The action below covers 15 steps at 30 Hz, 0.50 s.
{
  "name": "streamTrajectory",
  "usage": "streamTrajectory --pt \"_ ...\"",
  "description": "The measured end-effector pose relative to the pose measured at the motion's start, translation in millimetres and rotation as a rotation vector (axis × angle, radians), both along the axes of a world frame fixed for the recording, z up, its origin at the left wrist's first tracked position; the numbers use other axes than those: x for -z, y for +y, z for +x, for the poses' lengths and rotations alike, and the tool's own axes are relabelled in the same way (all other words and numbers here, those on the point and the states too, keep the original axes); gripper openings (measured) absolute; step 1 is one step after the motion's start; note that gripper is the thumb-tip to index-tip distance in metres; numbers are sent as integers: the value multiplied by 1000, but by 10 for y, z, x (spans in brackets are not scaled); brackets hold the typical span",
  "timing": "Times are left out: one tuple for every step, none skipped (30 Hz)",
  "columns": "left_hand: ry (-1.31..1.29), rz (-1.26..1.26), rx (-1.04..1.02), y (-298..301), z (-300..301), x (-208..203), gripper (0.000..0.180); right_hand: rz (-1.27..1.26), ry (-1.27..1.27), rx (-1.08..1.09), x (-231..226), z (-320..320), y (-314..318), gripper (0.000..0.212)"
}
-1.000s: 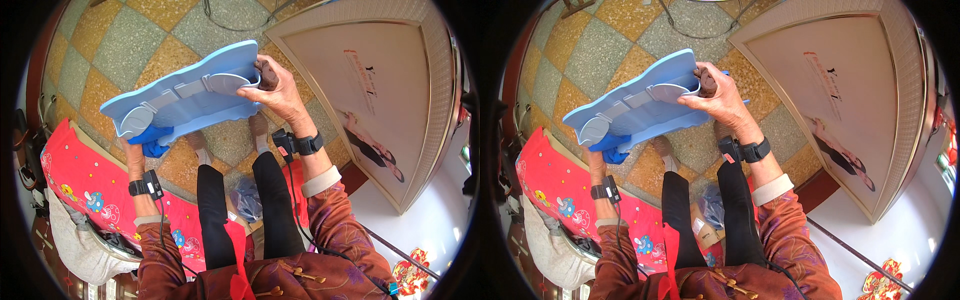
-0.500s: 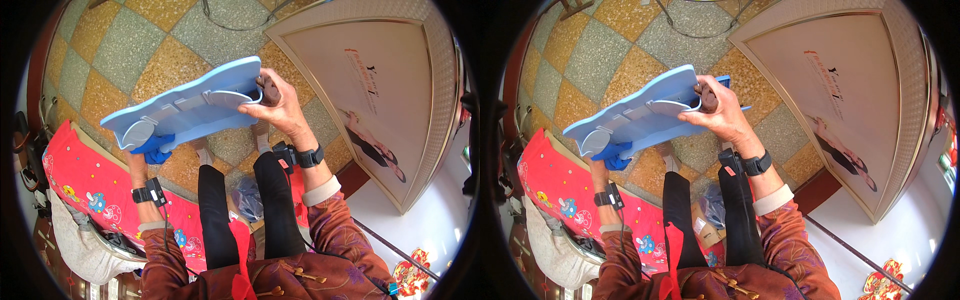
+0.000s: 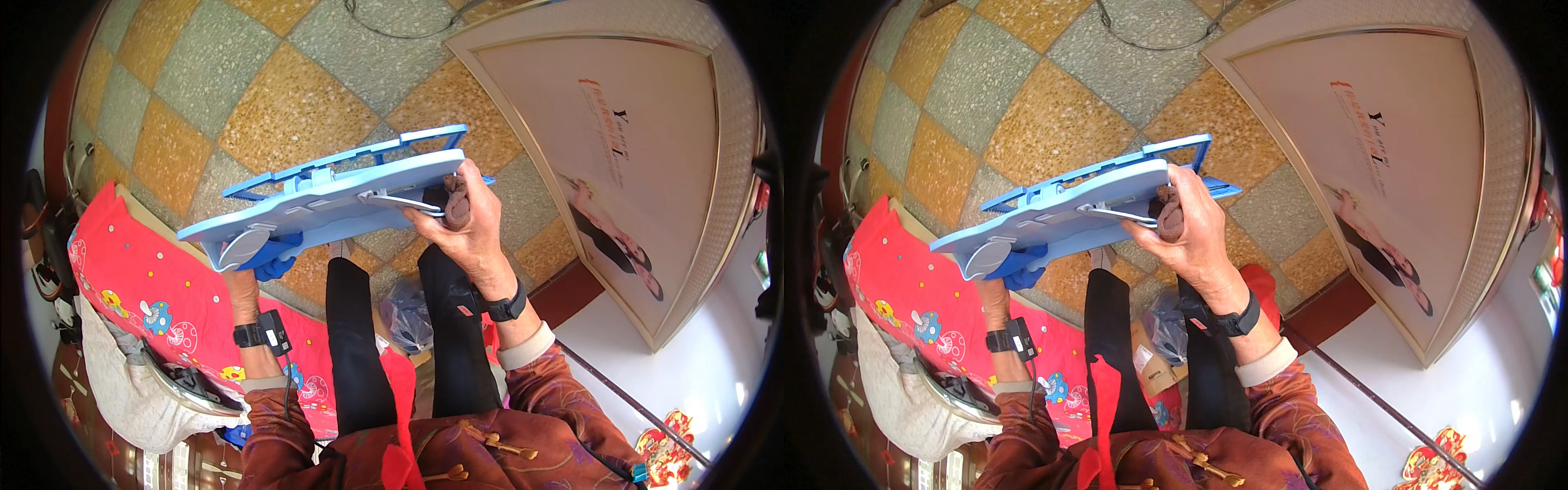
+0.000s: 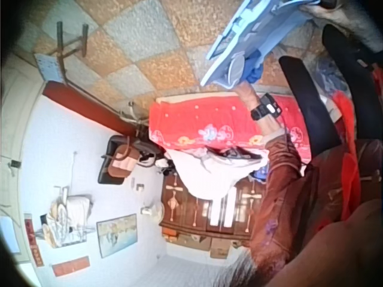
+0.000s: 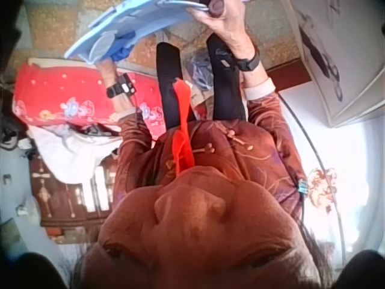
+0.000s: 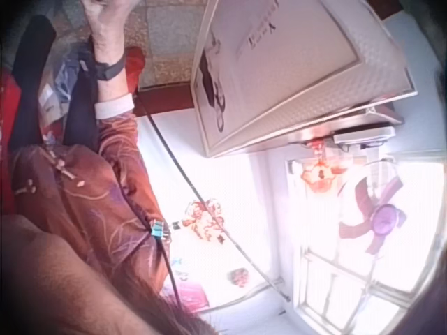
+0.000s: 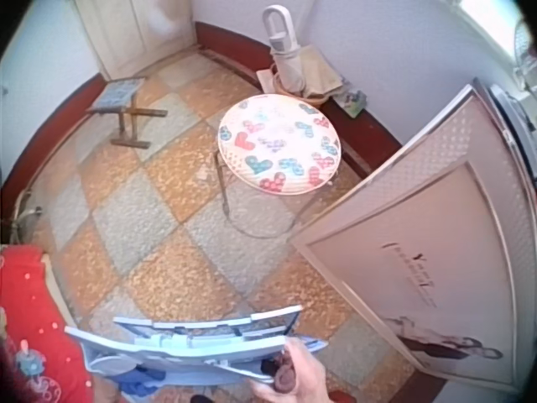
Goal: The person wipes a light blue plastic folding stool with a blue cloth and a brown cloth. They rotate the stool to clean multiple sides and crevices, then place it on a table and continue wiping the top surface.
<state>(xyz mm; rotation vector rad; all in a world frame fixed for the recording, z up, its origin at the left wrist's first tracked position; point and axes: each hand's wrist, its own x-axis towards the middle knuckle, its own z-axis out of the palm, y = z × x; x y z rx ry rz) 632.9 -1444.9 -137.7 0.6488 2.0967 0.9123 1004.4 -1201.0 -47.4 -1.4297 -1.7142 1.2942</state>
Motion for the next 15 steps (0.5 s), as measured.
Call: streamTrajectory --pt "-36 31 -50 -24 10 15 31 43 -39 -14 -6 1 -2 62" --pt "42 -6 -14 -48 4 28 30 85 -79 -27 -17 11 0 61" --pt "75 -28 -1 -73 3 42 29 137 -115 -38 -33 27 1 60" --pt "66 -42 -33 -96 5 57 28 140 -110 -28 -28 35 21 57" --pt "94 -45 13 -110 1 77 28 140 -112 -43 -33 46 33 59" --pt "81 -40 16 -121 -2 91 27 145 -107 -49 -43 58 41 61" --pt "50 0 4 -127 -6 100 26 152 -100 -55 -50 68 52 63" --pt "90 -38 33 -131 -6 101 27 145 -107 -71 -61 82 61 62" --pt "111 -42 48 -129 -12 98 30 139 -113 -85 -65 92 73 62" --pt "76 -35 23 -125 -12 85 33 137 -114 -98 -69 104 84 62" --pt "105 -62 77 -120 -14 62 33 136 -114 -114 -70 115 93 62" --pt "74 -76 91 -114 -21 31 32 142 -112 -127 -69 125 103 62" --pt "0 -44 74 -102 -16 4 32 148 -112 -138 -67 139 109 62" --pt "40 -73 101 -85 0 -13 32 139 -125 -147 -67 151 116 63" --pt "38 -57 96 -64 26 -28 32 142 -127 -142 -67 160 113 64"
